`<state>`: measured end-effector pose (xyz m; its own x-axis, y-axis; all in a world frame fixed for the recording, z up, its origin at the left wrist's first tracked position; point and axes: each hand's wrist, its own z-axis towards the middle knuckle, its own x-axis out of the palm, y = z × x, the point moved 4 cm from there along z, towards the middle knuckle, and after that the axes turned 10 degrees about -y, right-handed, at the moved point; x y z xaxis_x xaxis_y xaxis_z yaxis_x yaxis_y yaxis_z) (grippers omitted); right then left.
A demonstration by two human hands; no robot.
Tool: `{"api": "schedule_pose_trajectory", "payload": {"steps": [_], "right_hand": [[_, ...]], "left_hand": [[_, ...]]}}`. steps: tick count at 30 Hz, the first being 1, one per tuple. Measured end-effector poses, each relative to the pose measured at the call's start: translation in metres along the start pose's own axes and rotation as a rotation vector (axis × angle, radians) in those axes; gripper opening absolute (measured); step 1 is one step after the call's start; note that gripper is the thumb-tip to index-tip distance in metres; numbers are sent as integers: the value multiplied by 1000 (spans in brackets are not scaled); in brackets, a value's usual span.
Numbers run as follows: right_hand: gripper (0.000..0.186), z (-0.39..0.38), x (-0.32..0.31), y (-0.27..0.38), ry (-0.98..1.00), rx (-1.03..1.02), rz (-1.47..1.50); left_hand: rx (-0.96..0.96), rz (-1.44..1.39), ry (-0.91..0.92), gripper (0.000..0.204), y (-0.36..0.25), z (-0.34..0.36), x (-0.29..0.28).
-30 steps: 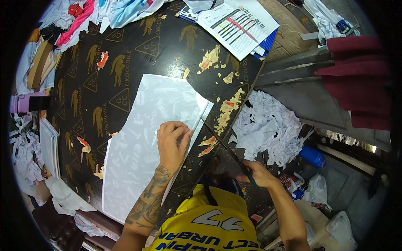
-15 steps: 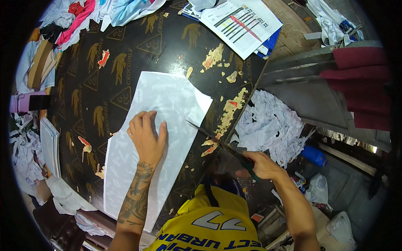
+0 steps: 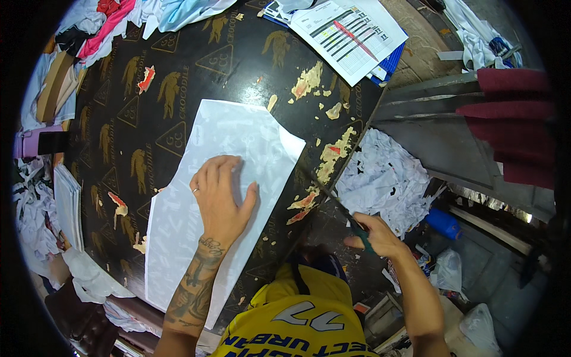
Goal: The person places a white sheet of fabric on a table, smooths it, and uses shears to cut it into smaller pieces. The person repeats this process with multiple sheets, cutting and stacking the pieces on the table.
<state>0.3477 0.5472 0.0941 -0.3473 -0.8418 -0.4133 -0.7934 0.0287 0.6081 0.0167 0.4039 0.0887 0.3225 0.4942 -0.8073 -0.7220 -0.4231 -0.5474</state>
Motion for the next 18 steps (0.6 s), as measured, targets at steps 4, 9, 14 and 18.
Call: {"api": "schedule_pose_trajectory", "payload": {"steps": [4, 9, 14, 18], "right_hand": [[46, -32, -2, -11, -207, 220, 319], [49, 16, 0, 52, -626, -147, -148], [50, 104, 14, 114, -914, -380, -258], [50, 124, 20, 124, -919, -343, -397]], "left_hand": [[95, -133, 125, 36, -32, 0, 20], [-17, -138, -23, 22, -40, -2, 56], [-135, -197, -116, 13, -27, -4, 55], [5, -150, -66, 15, -39, -8, 43]]}}
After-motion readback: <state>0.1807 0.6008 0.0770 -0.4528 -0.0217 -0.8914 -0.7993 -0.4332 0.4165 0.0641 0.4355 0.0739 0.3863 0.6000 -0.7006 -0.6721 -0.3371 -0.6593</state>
